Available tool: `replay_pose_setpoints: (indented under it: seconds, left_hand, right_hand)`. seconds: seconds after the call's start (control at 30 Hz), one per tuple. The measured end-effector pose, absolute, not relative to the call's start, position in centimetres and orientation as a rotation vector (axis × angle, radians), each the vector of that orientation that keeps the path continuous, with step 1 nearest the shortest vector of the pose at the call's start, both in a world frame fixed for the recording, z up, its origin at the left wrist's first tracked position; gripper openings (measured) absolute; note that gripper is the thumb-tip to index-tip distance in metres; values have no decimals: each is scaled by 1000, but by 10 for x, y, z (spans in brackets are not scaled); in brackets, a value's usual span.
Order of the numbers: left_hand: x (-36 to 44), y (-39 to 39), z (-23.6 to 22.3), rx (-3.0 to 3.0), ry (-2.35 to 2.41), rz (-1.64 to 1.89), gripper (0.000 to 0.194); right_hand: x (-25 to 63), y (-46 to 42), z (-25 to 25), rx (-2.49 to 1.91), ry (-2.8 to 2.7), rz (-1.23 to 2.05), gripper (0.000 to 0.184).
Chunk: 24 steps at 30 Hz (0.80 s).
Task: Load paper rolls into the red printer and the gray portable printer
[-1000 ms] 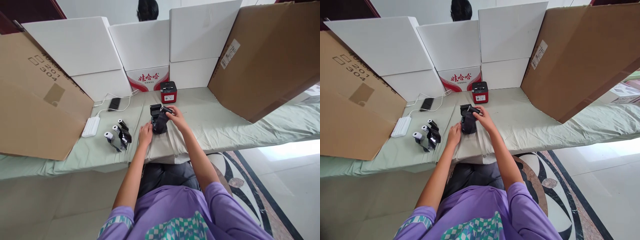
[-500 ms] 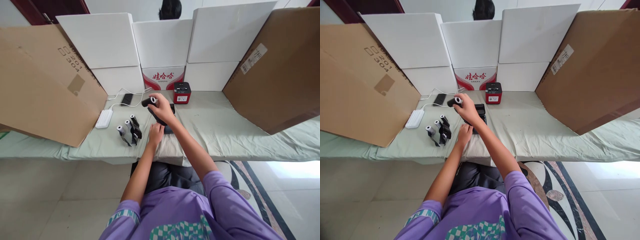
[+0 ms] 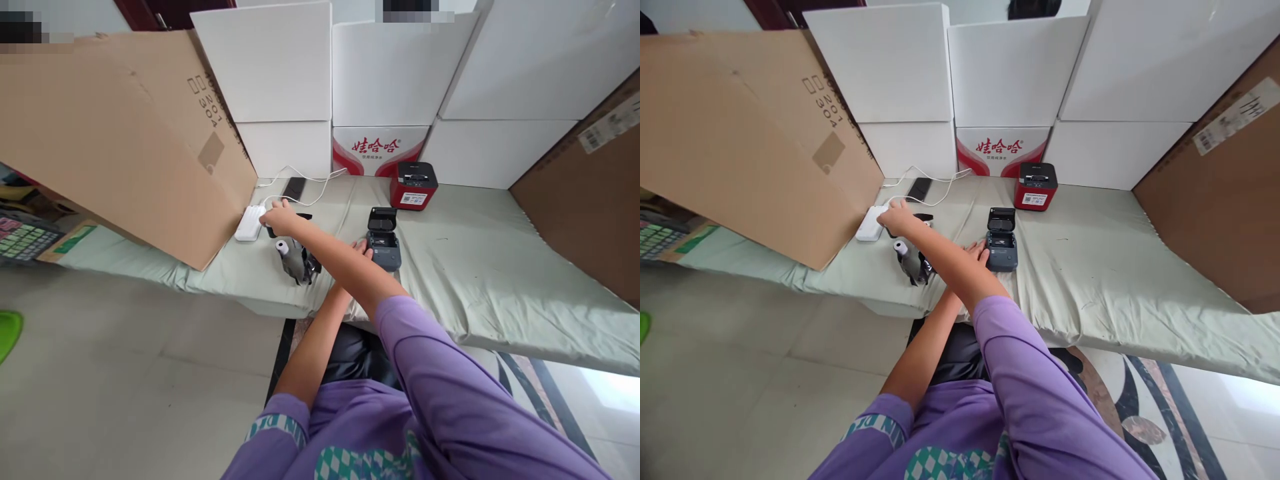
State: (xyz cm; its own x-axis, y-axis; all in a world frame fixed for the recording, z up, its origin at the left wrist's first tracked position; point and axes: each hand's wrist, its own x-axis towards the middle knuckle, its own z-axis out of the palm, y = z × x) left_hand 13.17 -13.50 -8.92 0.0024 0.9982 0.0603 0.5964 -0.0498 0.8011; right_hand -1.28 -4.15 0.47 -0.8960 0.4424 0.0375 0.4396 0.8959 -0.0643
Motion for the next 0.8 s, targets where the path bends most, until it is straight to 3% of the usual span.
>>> replay_pose_setpoints:
  seconds: [0.17, 0.4, 0.53, 0.63, 0.8]
  left_hand:
    - [130, -139, -86, 1693, 1648, 889, 58]
    - [134, -127, -99, 1663, 1667, 908, 55]
    - [133, -125, -99, 1723, 1698, 913, 53]
    - [131, -127, -96, 1760, 1722, 912, 52]
    - [131, -127, -92, 1779, 1731, 909, 47]
  right_hand:
    - [-11, -39, -7, -763, -3077, 199, 52]
    - [26, -63, 18, -733, -3007, 217, 34]
    - [42, -77, 2, -754, -3080, 224, 42]
    - [47, -79, -15, -642, -2946, 205, 32]
    - [80, -94, -16, -356, -2457, 805, 33]
